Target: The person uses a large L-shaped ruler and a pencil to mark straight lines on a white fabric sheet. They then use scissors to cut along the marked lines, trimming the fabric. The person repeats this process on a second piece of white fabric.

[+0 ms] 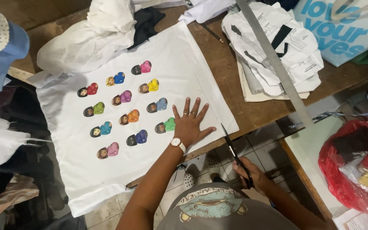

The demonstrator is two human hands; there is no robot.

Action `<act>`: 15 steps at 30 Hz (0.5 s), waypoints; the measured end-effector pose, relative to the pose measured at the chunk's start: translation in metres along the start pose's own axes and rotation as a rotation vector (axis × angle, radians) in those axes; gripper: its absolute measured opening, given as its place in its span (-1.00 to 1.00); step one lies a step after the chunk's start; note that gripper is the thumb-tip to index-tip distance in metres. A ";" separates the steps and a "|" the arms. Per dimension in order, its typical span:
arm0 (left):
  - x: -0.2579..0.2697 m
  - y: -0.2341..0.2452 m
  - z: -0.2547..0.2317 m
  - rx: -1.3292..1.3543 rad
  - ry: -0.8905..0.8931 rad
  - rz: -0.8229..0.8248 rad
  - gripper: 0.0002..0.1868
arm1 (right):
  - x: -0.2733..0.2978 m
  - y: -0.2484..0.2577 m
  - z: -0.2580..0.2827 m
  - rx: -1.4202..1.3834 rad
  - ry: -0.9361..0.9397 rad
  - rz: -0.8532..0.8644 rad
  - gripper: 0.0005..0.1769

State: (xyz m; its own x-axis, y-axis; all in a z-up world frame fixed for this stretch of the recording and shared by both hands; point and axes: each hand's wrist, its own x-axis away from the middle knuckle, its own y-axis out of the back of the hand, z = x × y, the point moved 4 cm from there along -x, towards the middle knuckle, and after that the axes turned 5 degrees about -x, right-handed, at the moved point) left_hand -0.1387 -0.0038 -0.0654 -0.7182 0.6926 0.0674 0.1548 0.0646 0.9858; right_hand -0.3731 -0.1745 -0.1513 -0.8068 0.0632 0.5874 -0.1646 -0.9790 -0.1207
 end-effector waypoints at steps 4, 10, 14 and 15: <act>0.000 0.003 -0.001 -0.005 0.003 -0.005 0.01 | 0.014 -0.004 0.017 -0.006 0.032 0.014 -0.75; 0.000 -0.001 0.000 -0.031 0.007 0.014 0.01 | 0.027 -0.008 0.042 0.075 -0.048 0.028 -0.74; 0.001 -0.001 0.000 -0.009 0.003 0.009 0.01 | 0.017 -0.012 0.046 0.048 -0.235 0.032 -0.53; -0.001 -0.002 0.000 -0.014 -0.005 -0.012 0.02 | 0.014 -0.015 0.051 -0.008 -0.260 0.024 -0.50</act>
State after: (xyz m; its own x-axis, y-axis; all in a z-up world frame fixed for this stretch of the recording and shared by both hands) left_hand -0.1382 -0.0041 -0.0674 -0.7167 0.6953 0.0548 0.1369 0.0632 0.9886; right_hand -0.3529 -0.1683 -0.1002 -0.6381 -0.0133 0.7698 -0.1519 -0.9780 -0.1428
